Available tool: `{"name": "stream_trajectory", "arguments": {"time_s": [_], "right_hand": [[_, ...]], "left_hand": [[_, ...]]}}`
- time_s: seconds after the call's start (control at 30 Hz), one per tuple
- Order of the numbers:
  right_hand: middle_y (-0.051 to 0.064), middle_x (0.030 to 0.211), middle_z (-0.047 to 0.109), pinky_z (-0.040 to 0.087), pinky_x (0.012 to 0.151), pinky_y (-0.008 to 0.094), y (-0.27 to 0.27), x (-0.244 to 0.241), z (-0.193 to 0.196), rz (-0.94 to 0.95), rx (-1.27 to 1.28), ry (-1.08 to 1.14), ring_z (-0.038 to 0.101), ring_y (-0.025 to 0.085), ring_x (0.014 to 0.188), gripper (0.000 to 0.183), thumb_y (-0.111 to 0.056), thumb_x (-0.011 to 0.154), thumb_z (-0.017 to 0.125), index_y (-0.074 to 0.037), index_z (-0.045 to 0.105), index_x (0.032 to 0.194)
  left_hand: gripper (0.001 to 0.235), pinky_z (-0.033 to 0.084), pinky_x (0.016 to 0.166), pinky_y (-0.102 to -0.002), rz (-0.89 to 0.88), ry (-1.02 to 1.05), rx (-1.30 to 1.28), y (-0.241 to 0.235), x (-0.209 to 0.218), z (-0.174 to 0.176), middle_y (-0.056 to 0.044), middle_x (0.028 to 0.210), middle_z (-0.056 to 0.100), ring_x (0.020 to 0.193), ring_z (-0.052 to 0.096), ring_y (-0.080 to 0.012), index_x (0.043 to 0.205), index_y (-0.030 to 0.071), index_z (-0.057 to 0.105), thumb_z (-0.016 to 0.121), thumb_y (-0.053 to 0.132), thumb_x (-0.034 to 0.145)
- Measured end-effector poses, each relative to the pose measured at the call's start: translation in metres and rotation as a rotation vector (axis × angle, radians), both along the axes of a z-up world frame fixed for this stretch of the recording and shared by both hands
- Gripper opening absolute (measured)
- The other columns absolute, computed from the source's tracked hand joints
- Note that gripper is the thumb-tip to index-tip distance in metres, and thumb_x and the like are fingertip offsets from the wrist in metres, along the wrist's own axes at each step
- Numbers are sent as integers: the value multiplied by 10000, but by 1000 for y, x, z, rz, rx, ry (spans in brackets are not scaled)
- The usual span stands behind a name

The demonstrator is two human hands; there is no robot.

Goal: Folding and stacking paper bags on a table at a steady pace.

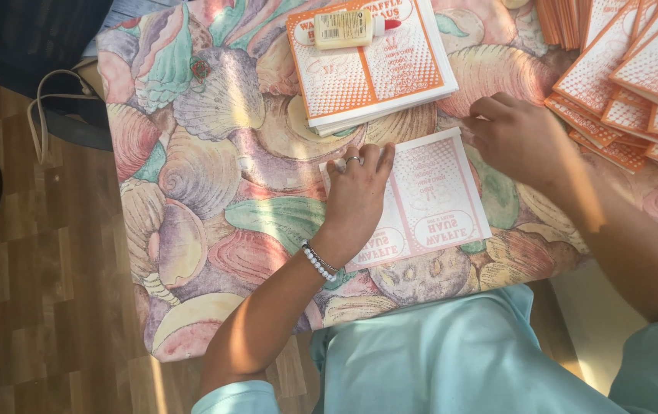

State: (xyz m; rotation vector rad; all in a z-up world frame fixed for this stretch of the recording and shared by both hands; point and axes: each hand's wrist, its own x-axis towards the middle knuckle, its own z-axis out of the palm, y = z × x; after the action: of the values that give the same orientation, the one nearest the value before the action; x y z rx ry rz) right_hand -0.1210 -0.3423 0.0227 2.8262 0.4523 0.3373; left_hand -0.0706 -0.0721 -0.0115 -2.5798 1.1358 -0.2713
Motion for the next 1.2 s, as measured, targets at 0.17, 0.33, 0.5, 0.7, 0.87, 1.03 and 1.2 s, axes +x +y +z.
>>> {"name": "stream_trajectory", "arguments": {"time_s": [0.17,0.33,0.5,0.7,0.87,1.03,1.2], "right_hand": [[-28,1042,625,557,749,266,60,18,-50,196,224,-135,661,164,1031,117,-140,885,634,-113,730,947],[-15,1004,599,537,737,257,45,16,-56,216,155,-107,649,193,1006,135,-122,866,587,-100,713,908],[17,917,615,536,856,298,6,5,-41,176,60,-49,650,206,1012,186,-68,950,576,-44,691,806],[-32,866,633,532,665,278,91,44,-88,236,389,-115,641,154,893,184,-141,888,569,-120,719,784],[-15,784,590,513,623,271,102,53,-102,233,293,-132,614,174,791,162,-131,855,594,-109,704,739],[30,828,597,541,729,260,34,19,-70,69,423,24,656,244,888,166,-128,851,629,-80,721,722],[-61,828,633,525,619,255,8,16,-88,-24,199,-256,671,133,792,129,-192,862,617,-185,696,760]], "left_hand": [[524,586,856,-597,-86,155,-237,10,1,12,-183,1112,547,1088,607,-340,1440,74,538,610,53,922],[426,624,844,-467,-72,240,-347,47,4,24,-217,1161,589,1129,620,-366,1373,18,601,538,21,952],[437,641,639,-324,-172,183,-325,63,12,33,-161,1062,581,1017,640,-310,1314,32,650,526,-18,898],[435,636,551,-301,-162,91,-337,56,10,33,-123,987,569,929,624,-267,1274,59,676,582,35,850],[419,638,559,-294,-151,123,-355,58,9,30,-141,985,559,916,624,-272,1273,38,665,540,-9,875],[367,627,539,-295,-146,178,-336,57,12,40,-129,966,575,905,641,-268,1225,35,685,552,-7,885],[211,567,502,-355,-25,282,-370,20,44,21,-83,792,566,748,638,-257,972,55,724,666,235,877]]}}
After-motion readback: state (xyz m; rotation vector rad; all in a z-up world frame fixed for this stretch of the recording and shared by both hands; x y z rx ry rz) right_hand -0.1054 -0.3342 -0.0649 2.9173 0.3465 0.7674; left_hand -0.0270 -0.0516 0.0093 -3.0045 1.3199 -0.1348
